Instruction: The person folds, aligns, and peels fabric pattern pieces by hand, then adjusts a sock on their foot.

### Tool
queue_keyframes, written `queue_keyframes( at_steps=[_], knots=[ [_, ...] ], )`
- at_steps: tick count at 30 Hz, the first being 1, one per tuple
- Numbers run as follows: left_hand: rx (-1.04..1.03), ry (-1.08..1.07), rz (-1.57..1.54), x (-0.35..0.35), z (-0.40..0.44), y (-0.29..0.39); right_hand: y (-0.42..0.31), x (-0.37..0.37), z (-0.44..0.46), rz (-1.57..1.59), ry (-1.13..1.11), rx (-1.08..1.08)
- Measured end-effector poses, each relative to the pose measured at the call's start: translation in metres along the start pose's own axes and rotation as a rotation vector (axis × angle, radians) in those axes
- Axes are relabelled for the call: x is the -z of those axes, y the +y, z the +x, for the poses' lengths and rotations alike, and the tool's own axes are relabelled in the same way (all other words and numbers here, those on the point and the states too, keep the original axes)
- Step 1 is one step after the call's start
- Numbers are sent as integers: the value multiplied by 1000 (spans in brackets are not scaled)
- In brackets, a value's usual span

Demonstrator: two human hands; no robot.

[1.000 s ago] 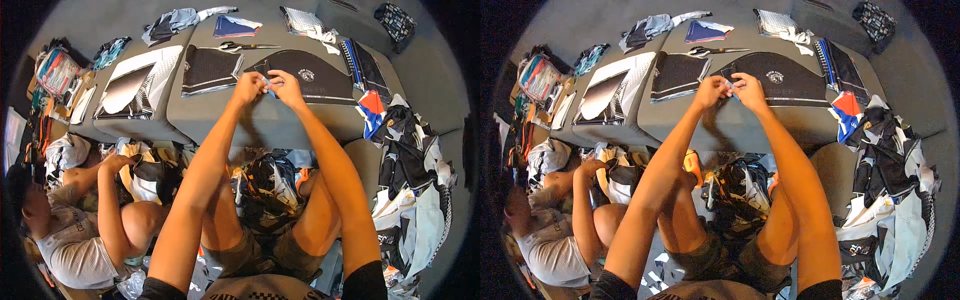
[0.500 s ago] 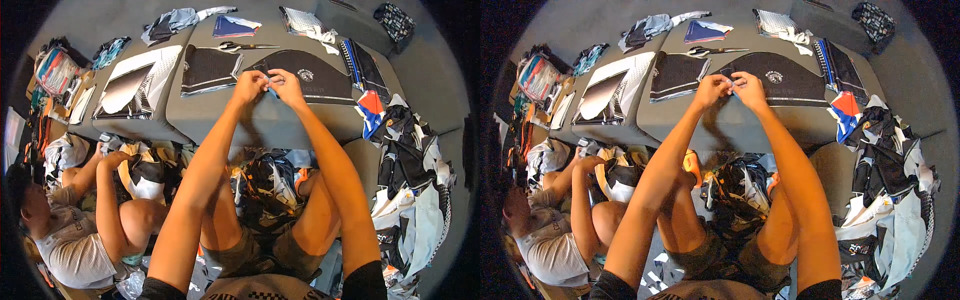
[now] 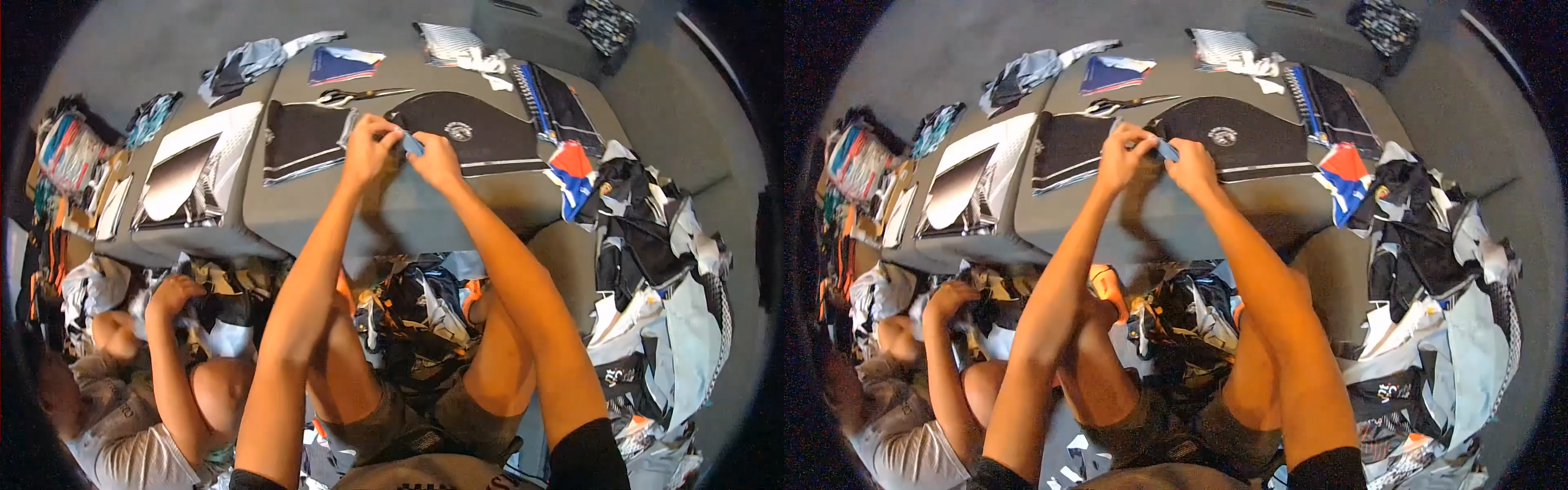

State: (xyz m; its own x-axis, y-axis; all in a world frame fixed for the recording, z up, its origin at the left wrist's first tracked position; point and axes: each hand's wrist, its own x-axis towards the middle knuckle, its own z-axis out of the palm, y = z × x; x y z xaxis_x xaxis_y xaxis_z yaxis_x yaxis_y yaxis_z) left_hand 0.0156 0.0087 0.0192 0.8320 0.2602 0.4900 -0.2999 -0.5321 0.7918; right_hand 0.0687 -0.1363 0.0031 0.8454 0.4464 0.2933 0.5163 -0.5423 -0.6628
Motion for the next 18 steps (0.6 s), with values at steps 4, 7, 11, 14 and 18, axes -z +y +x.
queue_keyframes(
  at_steps=[4, 7, 11, 14, 18],
  knots=[
    [-117, 61, -44, 4, -2, 53, 20, 25, -13, -261, 133, -37],
    [-217, 154, -128, 19, 1, 95, 39, 58, -14, -236, 294, -43],
    [-250, 282, -257, 65, -5, 147, 73, 113, -22, 195, 318, 70],
    [-305, 349, -170, 117, -29, 202, 25, 176, -66, 325, 184, 72],
    [-349, 406, -50, 173, -87, 266, -50, 230, -165, 571, 119, 5]
  ],
)
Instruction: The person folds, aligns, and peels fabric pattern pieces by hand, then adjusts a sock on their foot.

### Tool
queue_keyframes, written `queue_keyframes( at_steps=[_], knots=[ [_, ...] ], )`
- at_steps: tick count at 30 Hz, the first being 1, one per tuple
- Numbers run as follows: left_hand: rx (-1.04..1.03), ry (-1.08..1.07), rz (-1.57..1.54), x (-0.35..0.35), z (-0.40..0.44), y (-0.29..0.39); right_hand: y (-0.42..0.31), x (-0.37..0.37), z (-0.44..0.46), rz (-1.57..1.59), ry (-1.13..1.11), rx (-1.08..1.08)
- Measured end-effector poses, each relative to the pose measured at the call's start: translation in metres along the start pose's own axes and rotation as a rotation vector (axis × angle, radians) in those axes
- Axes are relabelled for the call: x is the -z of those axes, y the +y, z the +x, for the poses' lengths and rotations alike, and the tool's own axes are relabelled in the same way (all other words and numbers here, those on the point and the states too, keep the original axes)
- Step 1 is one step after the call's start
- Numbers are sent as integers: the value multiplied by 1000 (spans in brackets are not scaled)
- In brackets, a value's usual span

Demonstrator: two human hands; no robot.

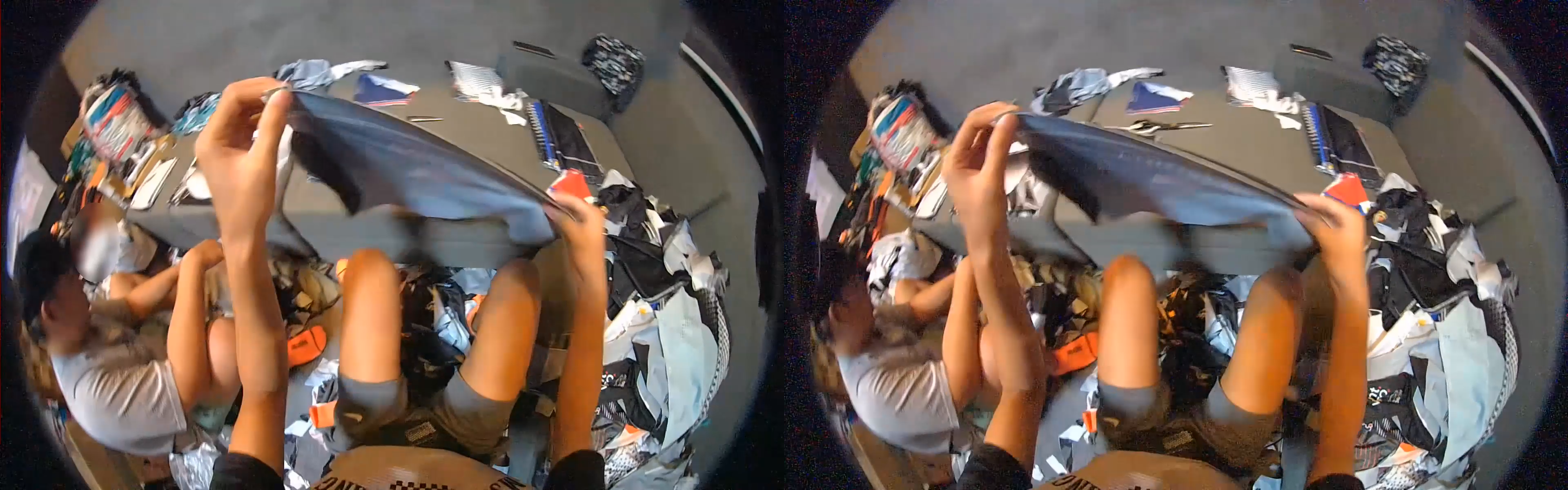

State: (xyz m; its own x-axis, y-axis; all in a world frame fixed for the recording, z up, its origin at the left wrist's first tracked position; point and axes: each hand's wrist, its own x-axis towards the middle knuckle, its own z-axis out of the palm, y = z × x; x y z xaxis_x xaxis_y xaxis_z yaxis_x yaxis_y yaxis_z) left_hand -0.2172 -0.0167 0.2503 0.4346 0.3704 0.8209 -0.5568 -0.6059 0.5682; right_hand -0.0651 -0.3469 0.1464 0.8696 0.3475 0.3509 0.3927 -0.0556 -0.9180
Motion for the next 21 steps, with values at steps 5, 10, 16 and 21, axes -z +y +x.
queue_keyframes(
  at_steps=[5, 10, 16, 21],
  knots=[
    [-21, 157, 102, 56, -40, 80, -44, 28, -86, 62, -62, -150],
    [264, 141, 238, 67, -75, 90, -24, 6, -120, 260, -11, -388],
    [688, -93, 402, 46, -184, -23, 85, -16, -146, 297, -89, -636],
    [799, -75, 235, 51, -236, -81, 106, -29, -159, 699, 1, -591]
  ],
)
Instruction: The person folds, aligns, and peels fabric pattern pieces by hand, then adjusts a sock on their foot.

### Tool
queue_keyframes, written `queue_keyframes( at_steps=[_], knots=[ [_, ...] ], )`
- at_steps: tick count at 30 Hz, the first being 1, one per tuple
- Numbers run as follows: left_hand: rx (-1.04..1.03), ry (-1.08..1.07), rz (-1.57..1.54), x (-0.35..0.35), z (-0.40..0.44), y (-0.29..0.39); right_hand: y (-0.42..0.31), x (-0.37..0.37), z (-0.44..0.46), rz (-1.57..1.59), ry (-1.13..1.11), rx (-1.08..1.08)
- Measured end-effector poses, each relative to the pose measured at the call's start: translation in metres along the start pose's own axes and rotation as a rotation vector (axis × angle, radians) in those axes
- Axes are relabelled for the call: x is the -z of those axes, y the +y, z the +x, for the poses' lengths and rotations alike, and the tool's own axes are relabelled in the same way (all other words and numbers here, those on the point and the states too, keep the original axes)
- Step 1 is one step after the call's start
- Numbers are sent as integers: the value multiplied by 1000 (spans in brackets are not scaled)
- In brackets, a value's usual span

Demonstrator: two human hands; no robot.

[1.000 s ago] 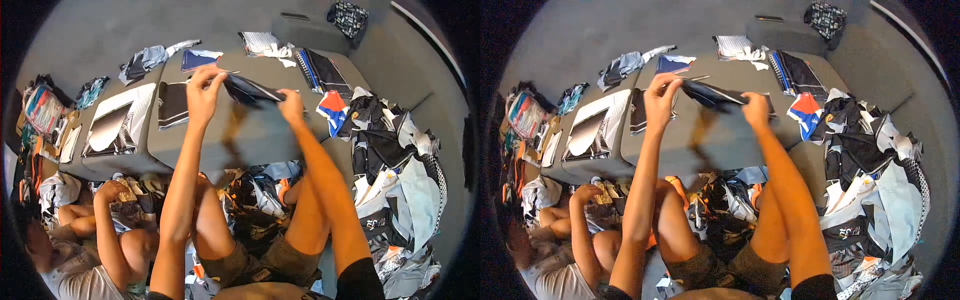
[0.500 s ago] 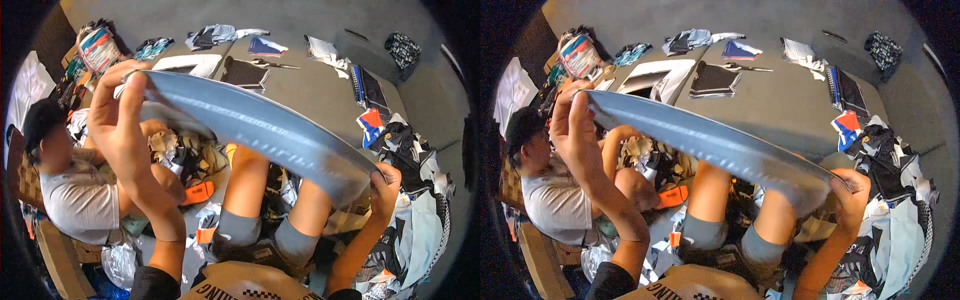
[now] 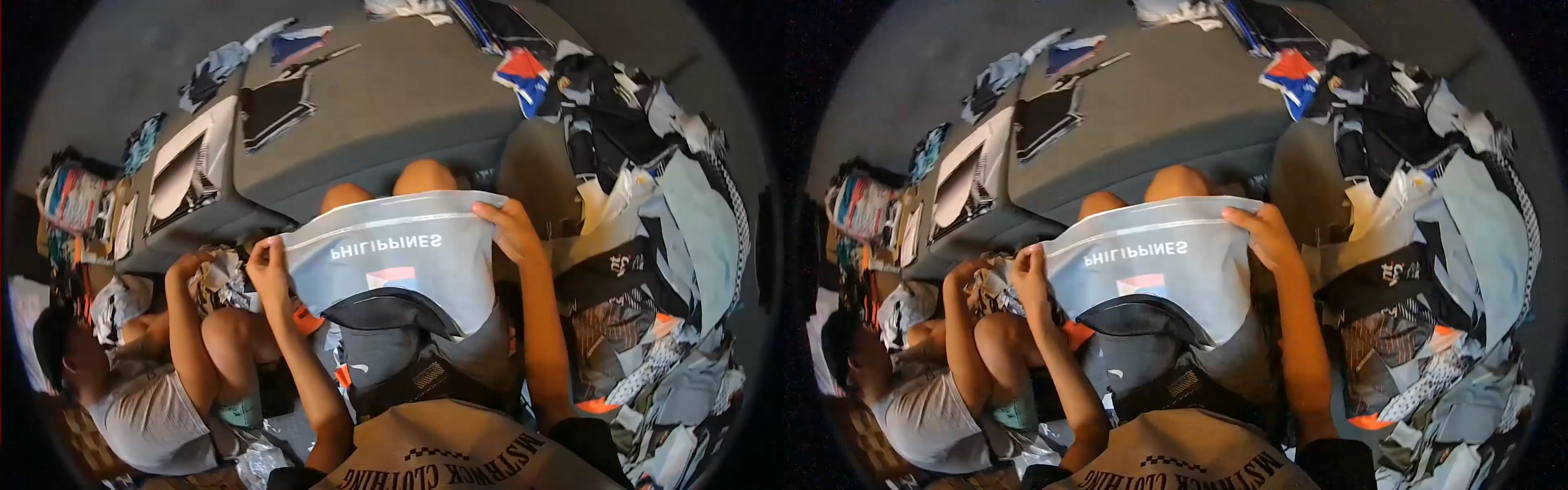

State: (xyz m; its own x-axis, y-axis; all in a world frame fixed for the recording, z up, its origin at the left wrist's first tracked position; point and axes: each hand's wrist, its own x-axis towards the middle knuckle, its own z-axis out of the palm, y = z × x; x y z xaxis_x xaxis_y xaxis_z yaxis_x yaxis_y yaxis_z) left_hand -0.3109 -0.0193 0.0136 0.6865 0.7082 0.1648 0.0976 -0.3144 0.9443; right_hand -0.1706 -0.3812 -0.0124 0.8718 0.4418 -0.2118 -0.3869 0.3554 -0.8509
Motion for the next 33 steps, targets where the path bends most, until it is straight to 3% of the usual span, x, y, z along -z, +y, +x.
queue_keyframes(
  at_steps=[4, 13, 18, 22, 27, 33],
  knots=[
    [76, 79, -113, 5, 8, -22, 7, -1, 7, 100, -10, 9],
    [125, 13, -179, 15, 7, -18, 18, 5, 19, 122, 34, 68],
    [107, 19, -227, 14, 3, -11, 16, 7, 23, 81, 152, 103],
    [106, 56, -271, 19, 4, -13, 13, 1, 22, -144, 243, 262],
    [171, 87, -218, 27, 4, -19, 7, -7, 17, -229, 268, 304],
    [103, 12, -328, 25, 3, -14, 6, -2, 14, -175, 262, 262]
  ],
)
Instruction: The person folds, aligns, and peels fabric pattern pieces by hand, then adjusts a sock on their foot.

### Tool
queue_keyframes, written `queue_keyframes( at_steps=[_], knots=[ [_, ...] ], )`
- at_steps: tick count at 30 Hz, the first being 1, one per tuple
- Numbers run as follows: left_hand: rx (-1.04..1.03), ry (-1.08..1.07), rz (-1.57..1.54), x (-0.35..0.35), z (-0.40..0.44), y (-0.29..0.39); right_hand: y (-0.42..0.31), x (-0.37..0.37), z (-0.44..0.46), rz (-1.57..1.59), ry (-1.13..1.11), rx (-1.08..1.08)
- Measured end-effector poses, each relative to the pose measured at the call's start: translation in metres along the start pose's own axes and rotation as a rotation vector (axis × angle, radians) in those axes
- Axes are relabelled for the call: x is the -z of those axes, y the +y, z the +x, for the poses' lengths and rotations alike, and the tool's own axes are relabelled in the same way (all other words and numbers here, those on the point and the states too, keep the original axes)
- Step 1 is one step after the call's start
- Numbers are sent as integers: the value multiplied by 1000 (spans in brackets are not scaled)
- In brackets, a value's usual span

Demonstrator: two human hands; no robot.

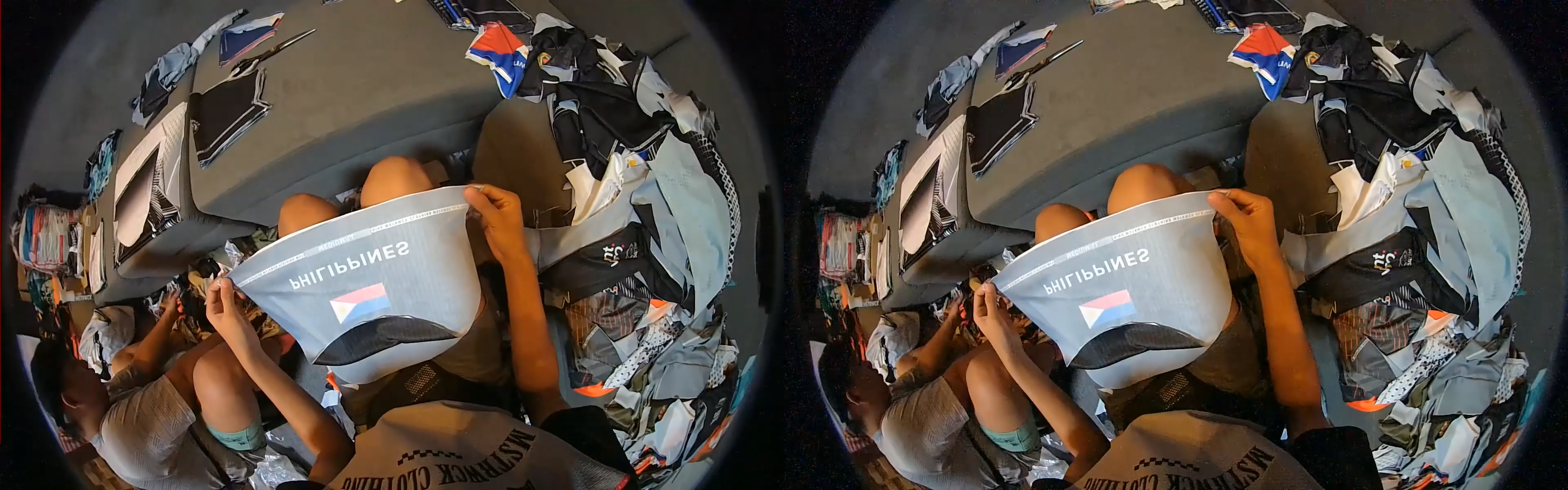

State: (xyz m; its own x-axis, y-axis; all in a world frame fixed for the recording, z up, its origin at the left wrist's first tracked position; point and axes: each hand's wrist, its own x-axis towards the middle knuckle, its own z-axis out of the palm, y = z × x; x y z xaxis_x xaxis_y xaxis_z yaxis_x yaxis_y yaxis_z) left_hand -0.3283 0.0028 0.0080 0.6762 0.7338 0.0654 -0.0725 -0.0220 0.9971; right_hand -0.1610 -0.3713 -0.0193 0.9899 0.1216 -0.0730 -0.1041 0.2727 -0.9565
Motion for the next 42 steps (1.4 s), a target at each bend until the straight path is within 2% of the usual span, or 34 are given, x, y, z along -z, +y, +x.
queue_keyframes(
  at_steps=[5, 7, 9, 10, 11, 14, 20, 24, 25, 29, 31, 32, 34, 36, 40, 42],
  knots=[
    [-17, -38, -47, 8, 2, 0, 0, 8, 2, -102, 6, -17],
    [46, -35, -126, 8, 6, 7, -2, 11, 6, -92, -34, -9],
    [96, -27, -211, 7, 10, 16, -18, 11, 13, -236, 6, 33],
    [70, -4, -215, 5, 13, 27, -33, 10, 20, -315, 17, 81],
    [-4, -69, -246, 1, 15, 45, -52, 8, 25, -395, 33, 133],
    [-247, -278, -334, -15, 23, 103, -105, -3, 33, -382, 52, 251],
    [-362, -188, -241, -17, 14, 155, -116, 7, 57, -149, -37, 362],
    [-354, -396, -510, 10, -10, 169, -134, 17, 31, -68, -64, 456],
    [-372, -385, -510, 15, -13, 173, -142, 14, 28, -62, -81, 467],
    [-246, -595, -750, 24, -19, 189, -162, 15, 5, 65, -158, 505],
    [-332, -282, -247, 7, -1, 185, -165, -4, 8, 51, -64, 439],
    [-320, -281, -247, -2, 9, 175, -159, 1, 17, 45, -61, 430],
    [-43, -263, -172, -19, 30, 148, -125, 27, 52, -181, -92, 196],
    [-18, -255, -143, -28, 37, 122, -74, 55, 84, -83, -189, 23],
    [98, -239, -28, -43, 27, 81, -58, 18, 50, 121, -204, -88],
    [125, -239, -26, -66, 8, 85, -77, -10, 30, 144, -102, -53]
  ],
)
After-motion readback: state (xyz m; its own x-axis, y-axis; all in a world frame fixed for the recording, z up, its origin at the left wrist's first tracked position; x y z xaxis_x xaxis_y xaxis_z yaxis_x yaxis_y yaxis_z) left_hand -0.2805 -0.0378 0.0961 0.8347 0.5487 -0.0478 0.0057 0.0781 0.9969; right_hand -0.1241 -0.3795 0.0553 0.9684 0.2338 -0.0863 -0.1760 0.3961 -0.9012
